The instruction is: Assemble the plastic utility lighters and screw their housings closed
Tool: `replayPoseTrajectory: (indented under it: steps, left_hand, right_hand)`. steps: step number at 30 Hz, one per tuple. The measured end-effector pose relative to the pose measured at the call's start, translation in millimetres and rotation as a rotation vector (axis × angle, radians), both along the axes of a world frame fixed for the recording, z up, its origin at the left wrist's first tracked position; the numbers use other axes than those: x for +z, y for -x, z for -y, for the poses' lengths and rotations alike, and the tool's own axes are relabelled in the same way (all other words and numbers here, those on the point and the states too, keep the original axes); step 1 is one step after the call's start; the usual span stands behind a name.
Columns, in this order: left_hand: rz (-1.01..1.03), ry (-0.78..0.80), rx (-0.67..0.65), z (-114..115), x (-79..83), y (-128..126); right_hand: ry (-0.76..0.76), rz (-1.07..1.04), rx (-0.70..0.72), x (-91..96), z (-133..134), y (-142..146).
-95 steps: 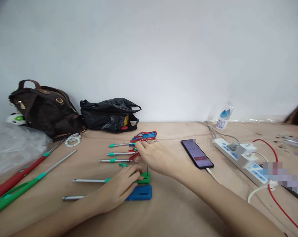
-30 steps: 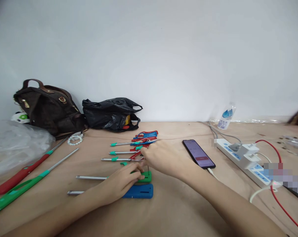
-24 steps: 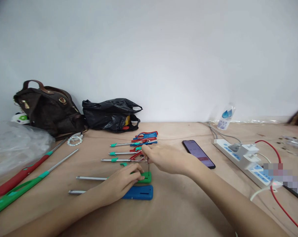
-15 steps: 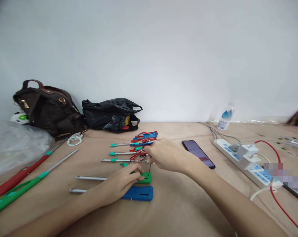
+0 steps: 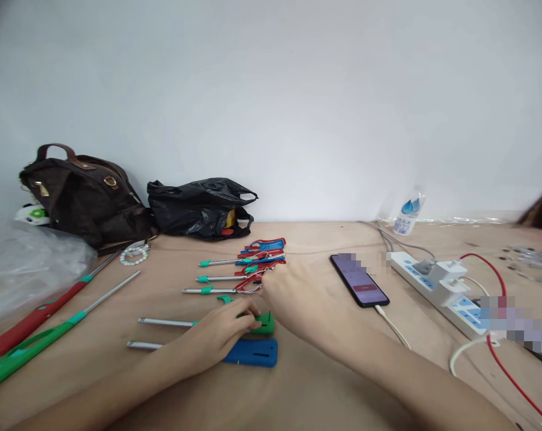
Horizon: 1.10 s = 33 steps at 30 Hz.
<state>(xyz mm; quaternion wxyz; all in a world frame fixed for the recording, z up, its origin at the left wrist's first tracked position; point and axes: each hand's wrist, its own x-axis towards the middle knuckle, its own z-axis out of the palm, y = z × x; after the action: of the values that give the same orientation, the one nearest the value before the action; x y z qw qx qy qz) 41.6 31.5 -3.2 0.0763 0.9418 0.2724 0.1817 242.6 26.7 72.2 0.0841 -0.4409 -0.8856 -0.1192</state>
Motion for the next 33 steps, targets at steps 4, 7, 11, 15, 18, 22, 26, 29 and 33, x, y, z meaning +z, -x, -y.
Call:
replayPoseTrajectory:
  steps: [4, 7, 11, 15, 18, 22, 26, 29, 33]
  left_hand:
    - [0.004, 0.010, -0.006, 0, 0.7, 0]
    - [0.014, 0.034, -0.006, -1, 0.8, 1]
    - [0.029, 0.050, 0.004, -2, 0.0, 2]
    - [0.034, 0.056, 0.007, -2, -1.6, 2]
    - [0.028, 0.056, 0.004, -2, -2.4, 2]
    - [0.013, 0.060, 0.005, -2, -1.2, 1]
    - [0.020, 0.070, -0.010, -1, 1.4, 1]
    - [0.037, 0.072, -0.015, -2, 1.4, 1]
    - [0.066, 0.067, -0.031, -3, -0.7, 1]
  right_hand:
    - [-0.005, 0.062, -0.017, 2.9, 4, 4]
    - [0.048, 0.076, 0.114, 13.2, 6, 1]
    - [0.139, 0.071, 0.204, 21.1, 4, -7]
    - [0.147, 0.052, 0.142, 19.0, 1, -6]
    - [0.133, 0.051, 0.076, 15.3, 3, 3]
    - [0.107, 0.014, -0.030, 12.8, 9, 14]
    - [0.228, -0.128, -0.022, 24.9, 0, 1]
    - [0.213, -0.251, -0.100, 34.8, -19, -23]
    - [-0.022, -0.077, -0.419, 11.4, -48, -48]
